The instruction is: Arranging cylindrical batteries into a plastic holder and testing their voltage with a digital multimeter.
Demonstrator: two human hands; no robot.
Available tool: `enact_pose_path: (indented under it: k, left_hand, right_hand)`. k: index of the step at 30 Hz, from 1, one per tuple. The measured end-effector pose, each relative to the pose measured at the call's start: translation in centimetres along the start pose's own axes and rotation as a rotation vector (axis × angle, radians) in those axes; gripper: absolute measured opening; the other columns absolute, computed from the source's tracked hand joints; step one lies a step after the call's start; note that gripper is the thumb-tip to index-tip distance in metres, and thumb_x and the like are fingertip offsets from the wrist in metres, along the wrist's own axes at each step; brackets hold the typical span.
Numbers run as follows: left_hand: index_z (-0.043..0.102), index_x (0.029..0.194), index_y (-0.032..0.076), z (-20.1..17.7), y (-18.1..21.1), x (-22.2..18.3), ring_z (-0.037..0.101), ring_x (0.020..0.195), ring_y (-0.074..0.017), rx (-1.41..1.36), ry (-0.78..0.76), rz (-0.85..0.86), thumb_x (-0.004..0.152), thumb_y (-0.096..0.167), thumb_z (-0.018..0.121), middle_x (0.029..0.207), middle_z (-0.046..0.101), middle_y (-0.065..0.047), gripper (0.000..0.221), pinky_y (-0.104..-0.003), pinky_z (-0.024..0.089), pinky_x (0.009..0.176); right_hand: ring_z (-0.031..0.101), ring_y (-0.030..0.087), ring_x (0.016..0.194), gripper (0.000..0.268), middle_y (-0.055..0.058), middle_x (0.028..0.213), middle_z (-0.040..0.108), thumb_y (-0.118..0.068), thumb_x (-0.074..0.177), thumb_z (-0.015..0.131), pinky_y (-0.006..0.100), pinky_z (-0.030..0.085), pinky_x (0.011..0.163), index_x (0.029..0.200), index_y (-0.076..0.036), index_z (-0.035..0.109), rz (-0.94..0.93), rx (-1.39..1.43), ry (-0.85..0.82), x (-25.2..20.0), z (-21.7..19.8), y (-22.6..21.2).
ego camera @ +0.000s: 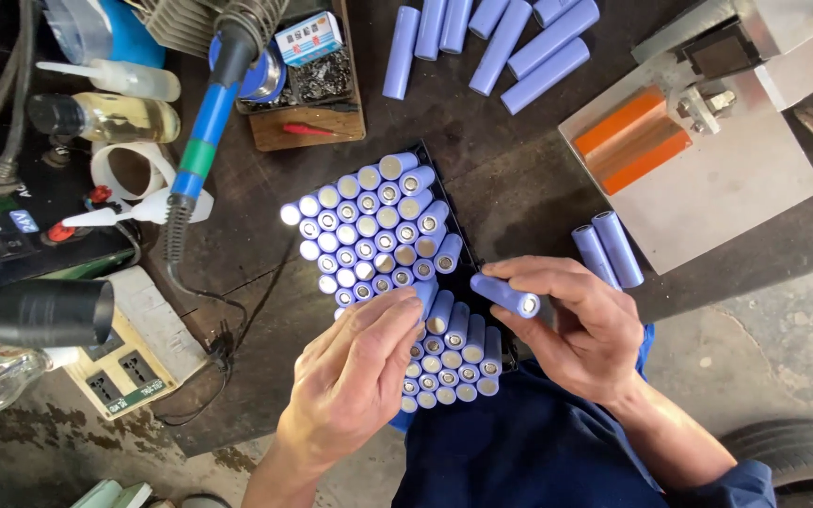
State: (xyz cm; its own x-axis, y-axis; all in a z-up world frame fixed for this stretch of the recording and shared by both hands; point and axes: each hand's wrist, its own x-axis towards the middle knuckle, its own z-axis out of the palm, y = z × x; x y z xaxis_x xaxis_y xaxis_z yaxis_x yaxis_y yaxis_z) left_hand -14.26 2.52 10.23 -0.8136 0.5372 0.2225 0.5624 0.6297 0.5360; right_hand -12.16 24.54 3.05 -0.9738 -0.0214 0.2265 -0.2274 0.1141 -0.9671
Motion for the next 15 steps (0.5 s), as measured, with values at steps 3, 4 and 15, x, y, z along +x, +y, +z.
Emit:
enact_pose_path:
  k: [3, 4, 15]
  left_hand:
    - [0.054, 0.119, -0.006, 0.1, -0.1, 0.0, 0.078, 0.099, -0.0257, -0.028, -0.008, -0.014, 0.098, -0.009, 0.068, 0.107, 0.072, -0.017, 0.025, -0.033, 0.067, 0.086]
    - [0.054, 0.119, -0.006, 0.2, -0.1, -0.1, 0.078, 0.099, -0.0257, -0.024, -0.003, -0.014, 0.098, -0.009, 0.068, 0.107, 0.072, -0.017, 0.025, -0.033, 0.067, 0.086]
    - [0.067, 0.106, -0.010, 0.1, -0.2, 0.0, 0.076, 0.099, -0.0311, 0.094, -0.024, 0.089, 0.094, -0.020, 0.062, 0.112, 0.070, -0.024, 0.016, -0.036, 0.066, 0.088]
  right_hand:
    - [0.080, 0.033, 0.105, 0.030, 0.019, 0.109, 0.073, 0.003, 0.086, 0.080, 0.036, 0.068, 0.095, 0.111, 0.003, 0.063, -0.013, 0.000, 0.015, -0.3, 0.8, 0.9]
    - [0.080, 0.033, 0.105, 0.030, 0.019, 0.109, 0.073, 0.003, 0.086, 0.080, 0.036, 0.068, 0.095, 0.111, 0.003, 0.063, -0.019, 0.002, 0.012, -0.4, 1.0, 0.9]
    - [0.079, 0.032, 0.104, 0.028, 0.021, 0.109, 0.076, -0.001, 0.089, 0.080, 0.036, 0.066, 0.095, 0.111, 0.004, 0.063, -0.090, -0.098, 0.016, -0.6, 2.1, 1.5]
